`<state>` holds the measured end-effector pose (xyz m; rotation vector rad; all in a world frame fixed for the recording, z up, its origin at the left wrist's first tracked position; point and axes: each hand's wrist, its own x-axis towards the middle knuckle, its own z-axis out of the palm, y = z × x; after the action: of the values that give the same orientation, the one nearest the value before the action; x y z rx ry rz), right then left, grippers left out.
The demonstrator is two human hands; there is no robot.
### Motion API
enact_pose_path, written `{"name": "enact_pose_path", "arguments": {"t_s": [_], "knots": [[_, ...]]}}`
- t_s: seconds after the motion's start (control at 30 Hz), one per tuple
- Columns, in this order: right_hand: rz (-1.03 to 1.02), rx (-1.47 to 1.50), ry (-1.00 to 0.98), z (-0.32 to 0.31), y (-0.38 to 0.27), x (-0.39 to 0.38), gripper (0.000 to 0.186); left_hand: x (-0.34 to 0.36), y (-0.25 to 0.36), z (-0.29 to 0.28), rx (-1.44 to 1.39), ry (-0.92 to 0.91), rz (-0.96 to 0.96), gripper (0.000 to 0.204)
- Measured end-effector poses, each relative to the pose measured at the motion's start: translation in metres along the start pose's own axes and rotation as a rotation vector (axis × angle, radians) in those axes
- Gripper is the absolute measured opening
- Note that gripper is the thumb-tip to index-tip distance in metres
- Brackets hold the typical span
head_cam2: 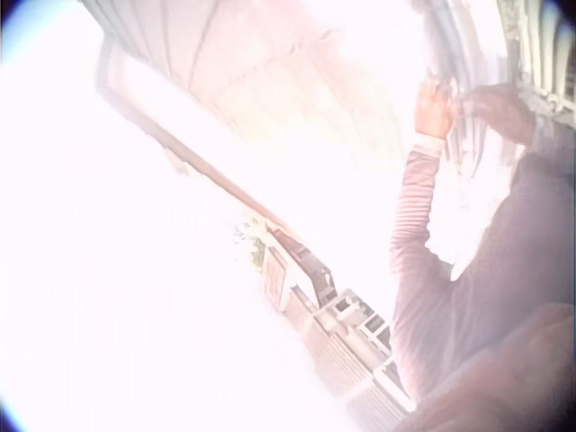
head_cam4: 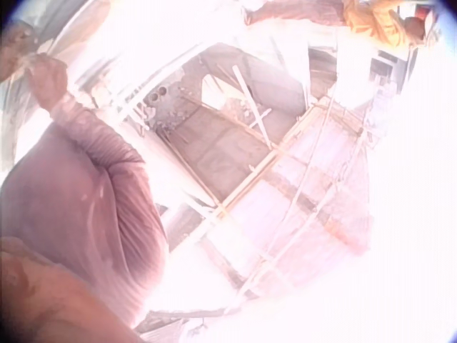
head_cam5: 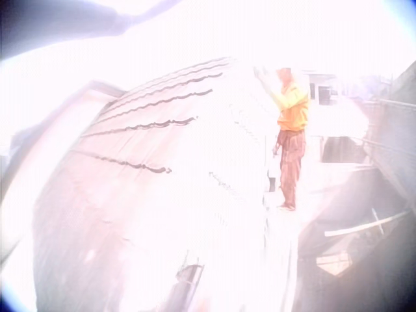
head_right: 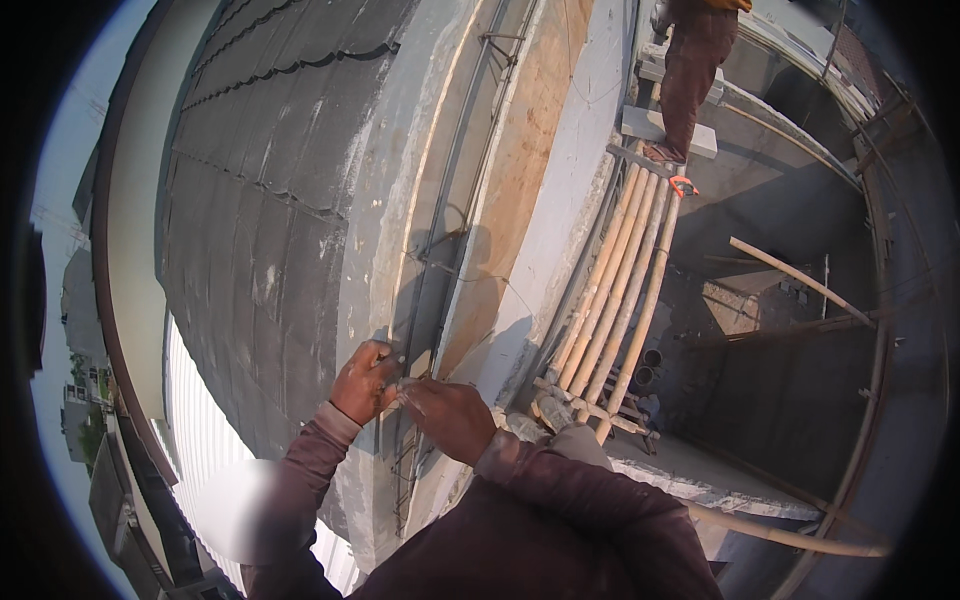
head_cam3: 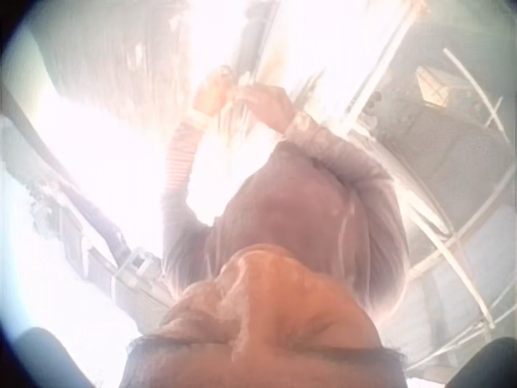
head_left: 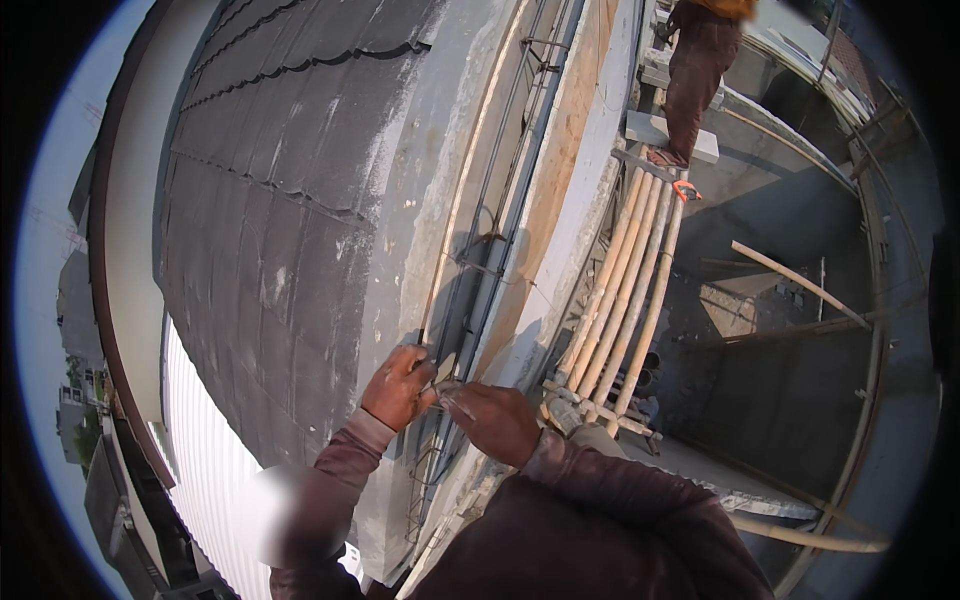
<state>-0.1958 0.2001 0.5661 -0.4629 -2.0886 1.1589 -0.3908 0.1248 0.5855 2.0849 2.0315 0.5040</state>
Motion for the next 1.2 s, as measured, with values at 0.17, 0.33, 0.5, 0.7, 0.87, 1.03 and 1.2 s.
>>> {"name": "enact_pose_path", "arguments": {"t_s": [0.17,0.33,0.5,0.7,0.87,1.03,1.2], "knots": [[0.154,0.153,0.017,-0.001,0.012,-0.012,0.015,-0.018,-0.007,0.019,-0.101,0.074,-0.068,0.027],[0.318,0.335,0.126,-0.018,0.03,-0.025,0.018,-0.023,-0.005,0.023,-0.233,0.273,-0.222,0.026],[0.271,0.346,0.054,-0.026,0.035,-0.047,0.019,-0.032,-0.005,0.025,-0.381,0.364,-0.4,0.022],[-0.081,0.151,-0.068,-0.028,0.045,-0.056,0.029,0.033,0.027,-0.008,-0.093,0.418,-0.407,0.024],[0.154,0.316,-0.072,-0.06,0.041,-0.061,0.035,-0.01,0.054,0.009,-0.255,0.581,-0.581,0.022],[0.665,1.163,-0.177,-0.086,0.052,-0.08,0.034,-0.046,0.069,0.077,-0.438,0.404,-0.682,0.026],[0.98,1.808,-0.003,-0.084,0.065,-0.082,0.032,-0.04,0.066,0.101,-0.496,0.289,-0.755,0.021]]}}
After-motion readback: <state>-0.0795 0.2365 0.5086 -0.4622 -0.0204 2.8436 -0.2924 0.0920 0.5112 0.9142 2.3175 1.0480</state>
